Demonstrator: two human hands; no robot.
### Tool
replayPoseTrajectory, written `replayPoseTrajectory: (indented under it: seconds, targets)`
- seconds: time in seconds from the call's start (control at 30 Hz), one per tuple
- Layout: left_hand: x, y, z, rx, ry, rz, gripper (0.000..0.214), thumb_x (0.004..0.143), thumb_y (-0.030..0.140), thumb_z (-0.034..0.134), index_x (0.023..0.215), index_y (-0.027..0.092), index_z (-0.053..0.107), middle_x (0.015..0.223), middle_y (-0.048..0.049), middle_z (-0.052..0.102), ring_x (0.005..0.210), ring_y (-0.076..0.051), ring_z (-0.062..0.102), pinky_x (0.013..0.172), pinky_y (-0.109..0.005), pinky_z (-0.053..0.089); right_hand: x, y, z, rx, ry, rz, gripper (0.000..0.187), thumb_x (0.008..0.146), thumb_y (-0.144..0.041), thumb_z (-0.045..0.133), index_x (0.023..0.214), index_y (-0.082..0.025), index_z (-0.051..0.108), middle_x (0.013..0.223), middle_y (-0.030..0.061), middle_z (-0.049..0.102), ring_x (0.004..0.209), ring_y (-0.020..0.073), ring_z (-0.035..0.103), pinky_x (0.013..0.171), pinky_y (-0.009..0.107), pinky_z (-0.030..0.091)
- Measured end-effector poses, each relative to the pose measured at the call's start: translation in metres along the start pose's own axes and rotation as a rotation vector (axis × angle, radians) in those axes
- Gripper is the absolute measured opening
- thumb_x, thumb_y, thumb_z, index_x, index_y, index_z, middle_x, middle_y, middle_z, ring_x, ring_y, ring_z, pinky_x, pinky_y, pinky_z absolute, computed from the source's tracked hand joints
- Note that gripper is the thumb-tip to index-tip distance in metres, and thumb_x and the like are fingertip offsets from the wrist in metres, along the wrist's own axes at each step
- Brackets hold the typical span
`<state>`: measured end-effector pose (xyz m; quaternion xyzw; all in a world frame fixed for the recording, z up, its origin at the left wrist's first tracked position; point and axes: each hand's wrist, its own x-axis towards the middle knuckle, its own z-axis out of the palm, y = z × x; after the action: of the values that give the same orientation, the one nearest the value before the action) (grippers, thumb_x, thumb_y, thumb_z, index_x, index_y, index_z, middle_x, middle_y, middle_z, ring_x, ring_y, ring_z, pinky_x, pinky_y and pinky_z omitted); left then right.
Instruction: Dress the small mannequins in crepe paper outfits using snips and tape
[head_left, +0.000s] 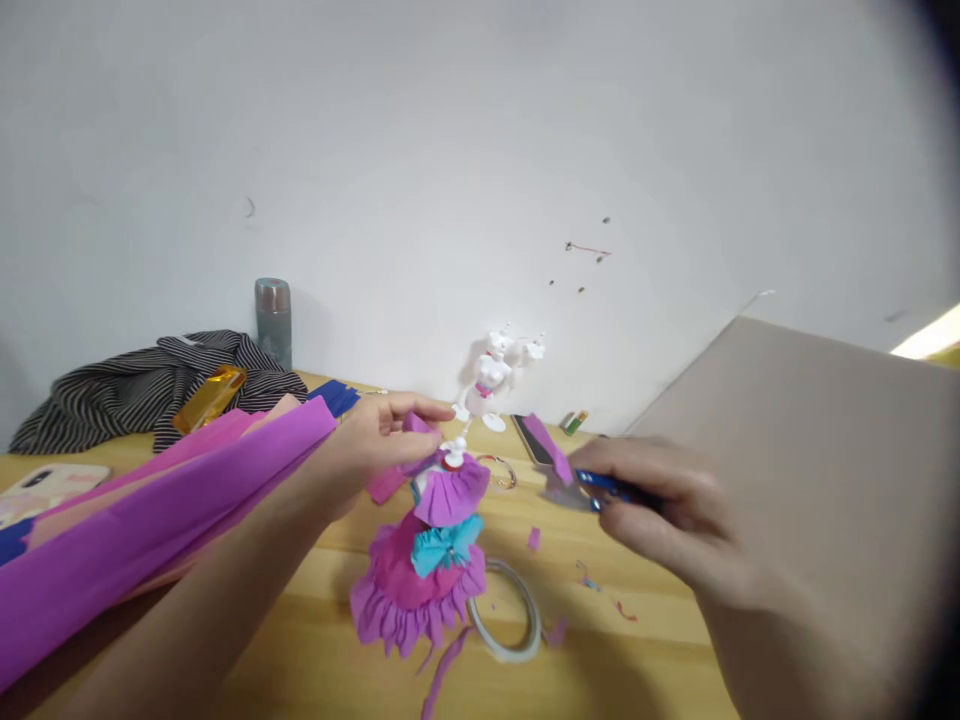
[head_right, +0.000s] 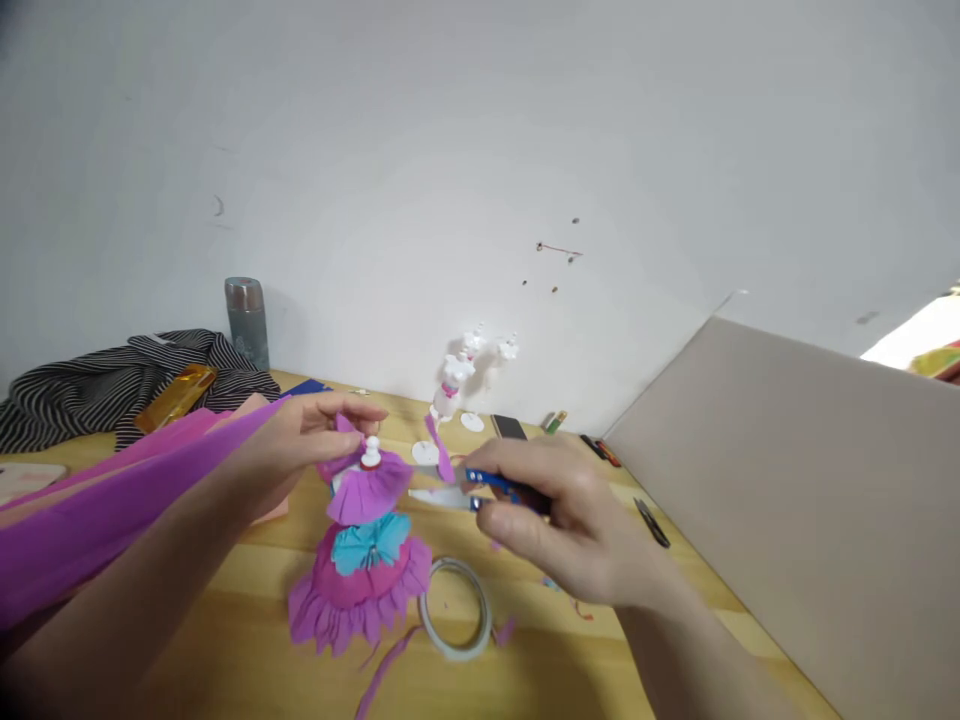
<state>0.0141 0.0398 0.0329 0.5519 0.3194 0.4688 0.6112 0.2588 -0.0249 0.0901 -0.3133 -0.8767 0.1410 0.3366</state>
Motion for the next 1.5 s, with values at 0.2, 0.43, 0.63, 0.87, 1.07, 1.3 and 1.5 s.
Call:
replayPoseTrajectory:
  seconds: [0.2, 0.43, 0.63, 0.87, 1.07, 1.3, 1.5]
  targets:
    - [0.000, 0.001, -0.002, -0.155, -0.055, 0.053, 0.029, 0.060, 0.031, 0.075, 0.085, 0.016, 0.077, 0.081, -0.0062, 0.070, 0.075, -0.017, 0.062, 0.070, -0.028, 0.047, -0.035, -0.011, 0.033, 0.099, -0.089, -0.058, 0.037, 0.097, -0.048, 0.043, 0.086, -0.021, 0.065, 0.055, 0.0008, 0.057, 0.047, 0.0115, 0.049, 0.048, 0.024, 0.038]
    - [-0.006, 0.007, -0.006, -0.147, 0.070, 0.279, 0.030, 0.074, 0.039, 0.068, 0.085, 0.014, 0.077, 0.090, -0.0093, 0.073, 0.089, -0.022, 0.063, 0.082, -0.030, 0.047, -0.042, 0.000, 0.061, 0.175, -0.104, 0.024, 0.047, 0.094, -0.056, 0.043, 0.081, -0.017, 0.066, 0.056, 0.0015, 0.055, 0.049, 0.0119, 0.047, 0.049, 0.024, 0.037]
    - [-0.014, 0.009, -0.006, -0.138, 0.073, 0.216, 0.028, 0.069, 0.035, 0.072, 0.080, 0.010, 0.077, 0.077, -0.0107, 0.073, 0.076, -0.021, 0.065, 0.070, -0.030, 0.049, -0.038, 0.016, 0.081, 0.252, 0.021, 0.103, 0.033, 0.088, -0.047, 0.052, 0.077, -0.019, 0.067, 0.058, 0.0014, 0.052, 0.051, 0.0141, 0.044, 0.050, 0.027, 0.035]
    - [-0.009, 0.002, 0.010, -0.290, 0.166, 0.273, 0.029, 0.071, 0.037, 0.069, 0.079, 0.010, 0.075, 0.079, -0.0094, 0.072, 0.078, -0.019, 0.065, 0.074, -0.029, 0.050, 0.000, 0.018, 0.099, 0.485, 0.398, 0.287, 0.017, 0.072, -0.035, 0.067, 0.081, -0.020, 0.065, 0.055, -0.0063, 0.038, 0.049, 0.0099, 0.032, 0.048, 0.024, 0.027]
    - [-0.002, -0.007, 0.022, -0.483, 0.104, 0.224, 0.019, 0.073, 0.029, 0.065, 0.078, 0.012, 0.071, 0.072, -0.0046, 0.069, 0.071, -0.019, 0.066, 0.071, -0.030, 0.052, 0.047, -0.007, 0.095, 0.422, 0.415, 0.260, 0.010, 0.068, -0.026, 0.066, 0.072, -0.018, 0.062, 0.059, -0.0054, 0.047, 0.052, 0.0086, 0.038, 0.051, 0.023, 0.033]
    - [0.001, -0.014, 0.024, -0.540, 0.008, 0.197, 0.018, 0.076, 0.028, 0.062, 0.083, 0.014, 0.071, 0.077, -0.0057, 0.072, 0.082, -0.022, 0.069, 0.075, -0.031, 0.053, 0.058, -0.007, 0.097, 0.313, 0.525, 0.313, 0.012, 0.067, -0.027, 0.066, 0.069, -0.019, 0.058, 0.061, -0.0036, 0.055, 0.055, 0.0099, 0.044, 0.052, 0.023, 0.036]
    - [-0.001, -0.013, 0.021, -0.520, 0.004, 0.242, 0.016, 0.074, 0.027, 0.065, 0.081, 0.014, 0.070, 0.080, -0.0063, 0.073, 0.087, -0.023, 0.068, 0.080, -0.032, 0.050, 0.061, -0.002, 0.090, 0.270, 0.460, 0.324, 0.014, 0.071, -0.030, 0.063, 0.067, -0.017, 0.061, 0.057, -0.0017, 0.055, 0.054, 0.0112, 0.044, 0.052, 0.025, 0.035]
